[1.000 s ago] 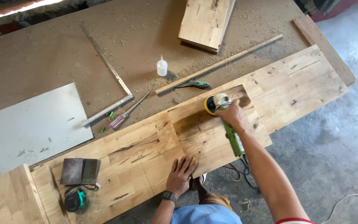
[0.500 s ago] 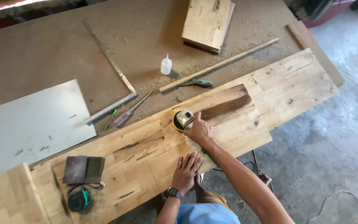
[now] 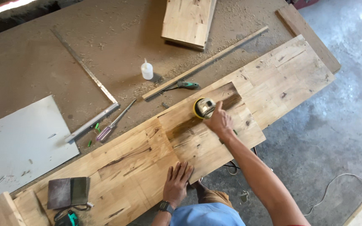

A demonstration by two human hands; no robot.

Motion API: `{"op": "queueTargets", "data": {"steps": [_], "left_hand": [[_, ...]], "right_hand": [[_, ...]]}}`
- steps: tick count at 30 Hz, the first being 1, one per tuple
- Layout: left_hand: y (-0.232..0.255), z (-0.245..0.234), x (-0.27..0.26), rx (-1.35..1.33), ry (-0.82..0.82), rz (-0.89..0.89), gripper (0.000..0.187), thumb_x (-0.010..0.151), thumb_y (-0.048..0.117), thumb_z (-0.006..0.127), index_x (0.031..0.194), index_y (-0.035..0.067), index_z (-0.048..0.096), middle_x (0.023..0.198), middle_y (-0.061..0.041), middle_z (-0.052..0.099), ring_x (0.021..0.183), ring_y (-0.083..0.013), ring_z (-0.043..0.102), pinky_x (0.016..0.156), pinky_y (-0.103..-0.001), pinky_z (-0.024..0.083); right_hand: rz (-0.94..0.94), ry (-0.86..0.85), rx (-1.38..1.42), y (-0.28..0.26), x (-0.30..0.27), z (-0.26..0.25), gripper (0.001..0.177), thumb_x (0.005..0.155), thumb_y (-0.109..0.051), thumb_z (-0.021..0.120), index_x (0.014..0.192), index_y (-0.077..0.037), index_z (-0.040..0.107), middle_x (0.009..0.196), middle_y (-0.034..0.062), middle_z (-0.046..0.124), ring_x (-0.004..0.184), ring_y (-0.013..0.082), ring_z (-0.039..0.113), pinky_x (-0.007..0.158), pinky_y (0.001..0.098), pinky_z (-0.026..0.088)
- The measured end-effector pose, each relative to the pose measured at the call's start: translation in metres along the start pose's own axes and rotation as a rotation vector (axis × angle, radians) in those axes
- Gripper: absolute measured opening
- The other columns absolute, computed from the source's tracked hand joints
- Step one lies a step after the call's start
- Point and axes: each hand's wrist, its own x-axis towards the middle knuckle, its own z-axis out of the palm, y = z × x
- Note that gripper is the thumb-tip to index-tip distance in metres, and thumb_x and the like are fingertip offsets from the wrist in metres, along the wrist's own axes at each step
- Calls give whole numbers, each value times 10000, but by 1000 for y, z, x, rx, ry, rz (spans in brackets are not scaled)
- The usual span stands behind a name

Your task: The person uses an orbital sander to smooth the surface of a wooden plank on a workbench. They move the sander across the wood, flip the plank over to sand the other side, and continue sanding until the task is complete.

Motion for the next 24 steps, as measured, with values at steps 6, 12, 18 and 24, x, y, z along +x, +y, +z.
{"op": "queueTargets", "data": {"steps": [6, 12, 18, 24], "left_hand": [[2, -3, 6, 38, 35, 22, 712, 862, 209, 697, 1544, 230, 493, 1625, -53, 434, 1475, -316, 425, 1205, -519, 319], [3, 0, 8, 58, 44, 16, 711, 863, 209, 692, 1545, 236, 492, 1626, -52, 428, 1473, -300, 433, 1231, -506, 300], [3, 6, 5, 87, 48, 13, 689, 875, 248, 661, 1542, 255, 492, 1629, -40, 430, 1456, -292, 449, 1221, -501, 300], [3, 6, 2, -4, 30, -2, 745, 844, 183, 711, 1554, 245, 496, 1639, -43, 415, 1494, -317, 395, 1217, -523, 292]], "right_hand": [[128, 64, -25, 42, 36, -47, 906, 785, -344, 837, 1485, -89, 321, 1093, 216, 672, 883, 358, 688, 683, 482, 595], [228, 105, 99, 96, 82, -83, 1035, 786, -371, 892, 1544, -35, 273, 947, 122, 680, 797, 257, 593, 747, 435, 431], [343, 130, 230, 115, 120, -99, 918, 699, -530, 864, 1309, -43, 381, 1269, 228, 617, 1158, 436, 597, 885, 535, 462], [253, -4, 105, 85, 133, -69, 1242, 728, -540, 799, 1618, 1, 122, 1507, 230, 481, 1383, 388, 460, 1078, 482, 421]]}}
